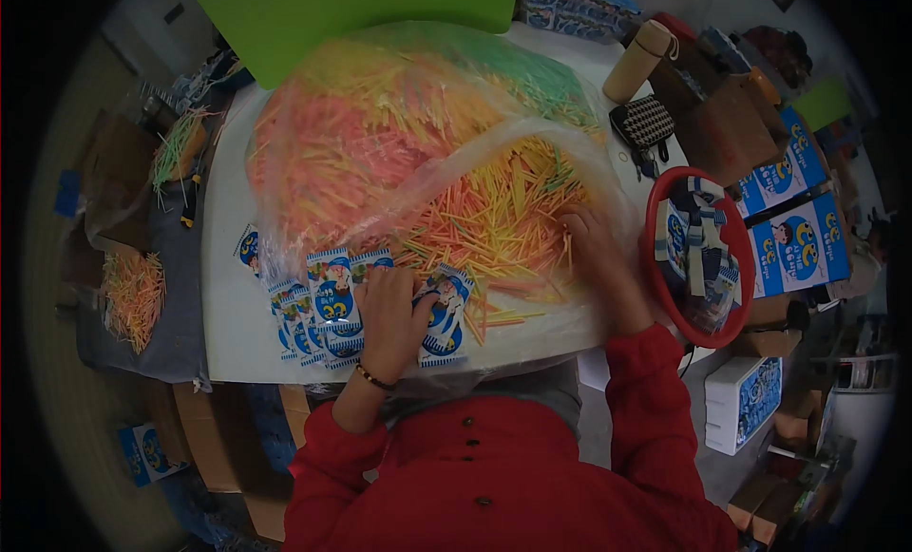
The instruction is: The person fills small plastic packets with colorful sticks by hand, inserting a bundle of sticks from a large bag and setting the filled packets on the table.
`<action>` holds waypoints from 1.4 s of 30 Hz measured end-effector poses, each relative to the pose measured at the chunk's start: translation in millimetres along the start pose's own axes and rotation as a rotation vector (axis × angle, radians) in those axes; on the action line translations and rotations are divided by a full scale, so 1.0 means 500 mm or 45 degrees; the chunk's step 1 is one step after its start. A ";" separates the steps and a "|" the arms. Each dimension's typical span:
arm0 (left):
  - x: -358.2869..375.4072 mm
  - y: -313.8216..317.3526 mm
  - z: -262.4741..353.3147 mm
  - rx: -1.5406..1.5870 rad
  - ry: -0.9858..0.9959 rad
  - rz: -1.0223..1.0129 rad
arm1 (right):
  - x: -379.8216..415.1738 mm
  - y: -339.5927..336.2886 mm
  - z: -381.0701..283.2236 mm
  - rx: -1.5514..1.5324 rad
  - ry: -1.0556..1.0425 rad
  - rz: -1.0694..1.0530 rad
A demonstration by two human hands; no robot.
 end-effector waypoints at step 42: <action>-0.012 0.032 0.005 0.945 -0.320 0.148 | -0.075 0.106 -0.141 -0.600 0.368 0.273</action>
Point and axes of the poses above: each hand's wrist, its own x-axis away from the middle knuckle, its own y-axis out of the palm, z = x × y, the point moved 1 cm from there along -x, towards the middle knuckle, and after that the axes turned 13 degrees about z, right-handed, at the moved point
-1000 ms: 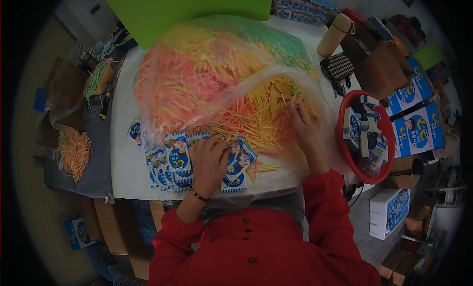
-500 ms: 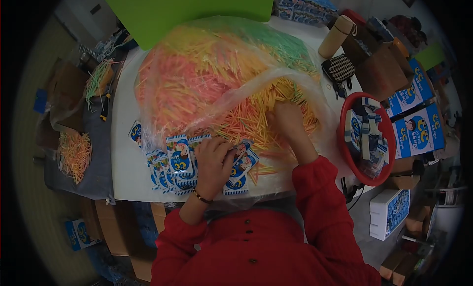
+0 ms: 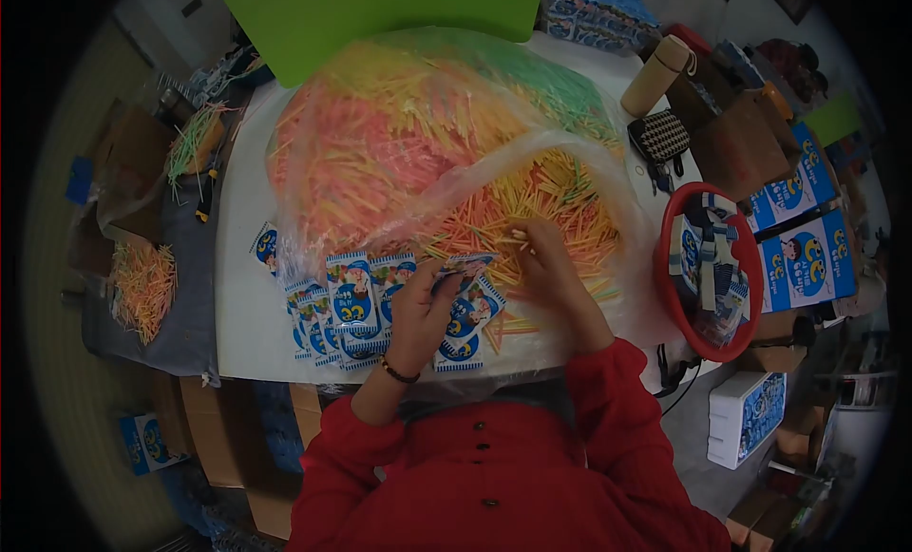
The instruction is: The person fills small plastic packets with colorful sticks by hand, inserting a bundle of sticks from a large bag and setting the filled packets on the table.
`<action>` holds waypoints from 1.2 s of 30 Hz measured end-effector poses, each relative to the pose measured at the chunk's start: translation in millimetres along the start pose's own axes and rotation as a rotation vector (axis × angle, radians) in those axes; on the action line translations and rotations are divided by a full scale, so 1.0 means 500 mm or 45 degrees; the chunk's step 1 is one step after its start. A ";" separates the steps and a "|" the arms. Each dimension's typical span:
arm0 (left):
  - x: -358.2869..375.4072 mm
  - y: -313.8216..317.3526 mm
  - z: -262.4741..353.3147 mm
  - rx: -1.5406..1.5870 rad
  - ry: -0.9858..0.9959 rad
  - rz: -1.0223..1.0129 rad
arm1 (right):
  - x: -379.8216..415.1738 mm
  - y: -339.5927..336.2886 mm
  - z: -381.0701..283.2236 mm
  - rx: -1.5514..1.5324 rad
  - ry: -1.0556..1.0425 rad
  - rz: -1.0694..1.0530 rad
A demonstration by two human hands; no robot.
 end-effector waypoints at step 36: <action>0.007 0.011 0.020 0.558 -0.482 -0.208 | -0.066 -0.054 -0.234 -1.081 0.465 -0.077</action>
Point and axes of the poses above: each hand's wrist, its own x-axis away from the middle knuckle, its own y-axis out of the palm, z = x × y, the point moved 1 cm from there along -x, towards the middle knuckle, and after that the axes turned 13 degrees about z, right-handed, at the moved point
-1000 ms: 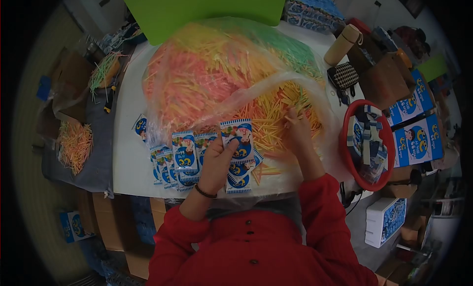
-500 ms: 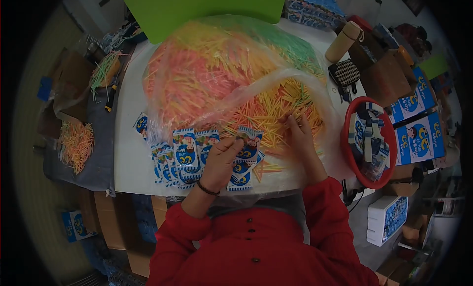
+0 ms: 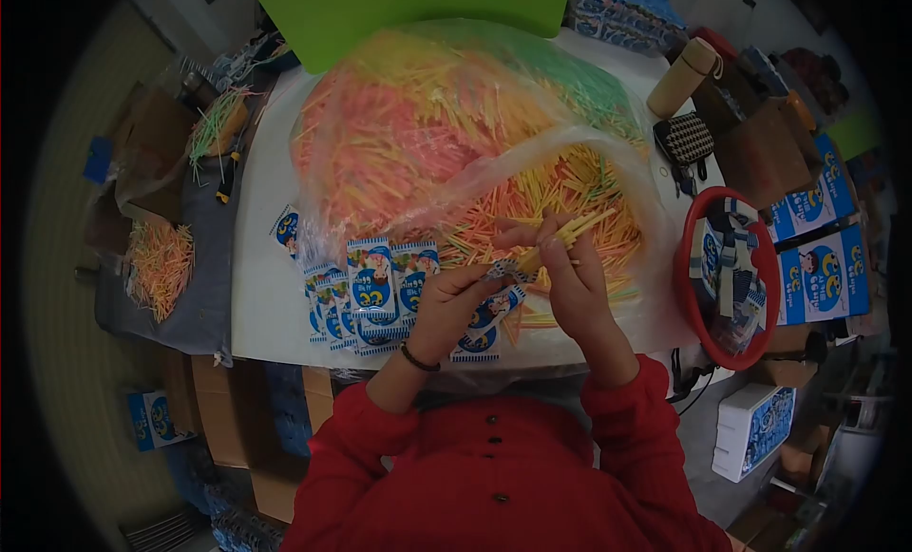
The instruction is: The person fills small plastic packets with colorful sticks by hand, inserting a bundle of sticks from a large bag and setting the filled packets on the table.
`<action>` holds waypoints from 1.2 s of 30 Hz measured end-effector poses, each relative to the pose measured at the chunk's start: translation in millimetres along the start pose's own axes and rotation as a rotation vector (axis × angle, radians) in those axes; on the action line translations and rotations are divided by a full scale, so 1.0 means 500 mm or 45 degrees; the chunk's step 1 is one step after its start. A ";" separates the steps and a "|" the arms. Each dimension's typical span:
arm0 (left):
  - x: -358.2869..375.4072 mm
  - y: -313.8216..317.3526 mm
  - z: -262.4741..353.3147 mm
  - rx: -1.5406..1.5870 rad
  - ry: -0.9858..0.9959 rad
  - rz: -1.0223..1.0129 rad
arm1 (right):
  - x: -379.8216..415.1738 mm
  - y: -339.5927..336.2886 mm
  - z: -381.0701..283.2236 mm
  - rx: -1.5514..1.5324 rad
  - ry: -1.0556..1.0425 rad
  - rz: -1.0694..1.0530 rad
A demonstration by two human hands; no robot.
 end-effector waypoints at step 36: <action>-0.047 0.013 -0.029 0.334 0.011 0.142 | -0.035 -0.130 0.059 1.072 -0.258 0.243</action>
Point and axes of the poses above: each hand's wrist, its own x-axis away from the middle knuckle, its own y-axis out of the palm, z = x × y, the point moved 1 cm from there along -x, towards the middle knuckle, and after that the axes turned 13 degrees about z, right-handed, at the moved point
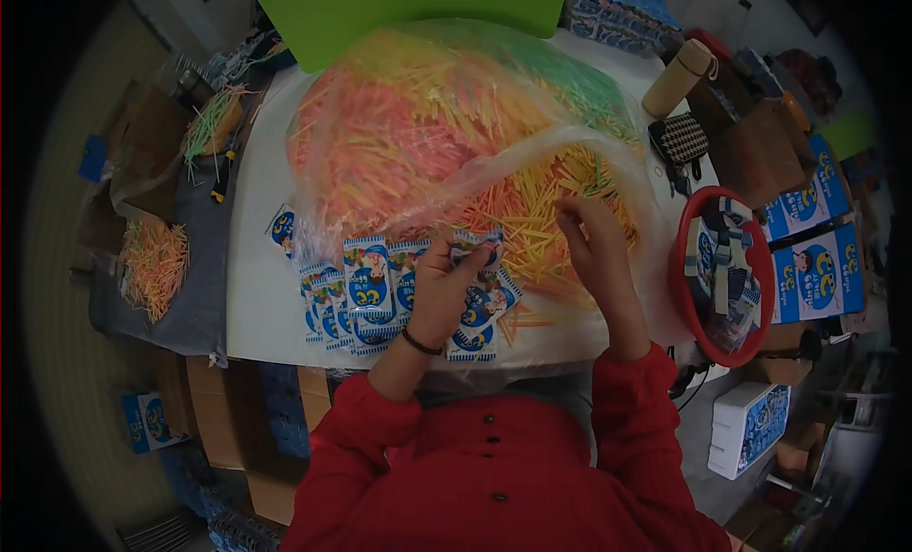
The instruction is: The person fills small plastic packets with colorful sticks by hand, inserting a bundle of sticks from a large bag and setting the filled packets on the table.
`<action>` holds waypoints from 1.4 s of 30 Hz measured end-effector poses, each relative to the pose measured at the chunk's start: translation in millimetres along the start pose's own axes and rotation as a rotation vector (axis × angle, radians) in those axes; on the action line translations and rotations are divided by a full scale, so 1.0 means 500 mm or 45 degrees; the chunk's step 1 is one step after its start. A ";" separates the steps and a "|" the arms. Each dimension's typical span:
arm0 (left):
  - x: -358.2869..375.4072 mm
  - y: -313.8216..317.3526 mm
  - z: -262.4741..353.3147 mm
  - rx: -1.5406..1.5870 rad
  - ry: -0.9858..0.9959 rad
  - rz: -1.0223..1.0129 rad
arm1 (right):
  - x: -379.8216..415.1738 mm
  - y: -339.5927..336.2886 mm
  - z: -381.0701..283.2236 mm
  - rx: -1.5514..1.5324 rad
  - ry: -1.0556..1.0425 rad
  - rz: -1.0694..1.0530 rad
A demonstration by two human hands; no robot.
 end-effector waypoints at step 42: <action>0.065 -0.031 0.039 -0.895 0.613 -0.159 | 0.030 -0.076 -0.233 0.405 -0.526 -0.506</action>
Point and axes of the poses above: each hand's wrist, its own x-axis away from the middle knuckle, its own y-axis out of the palm, z = x × y, the point moved 1 cm from there along -x, towards the middle knuckle, and after that the axes turned 13 degrees about z, right-handed, at the moved point
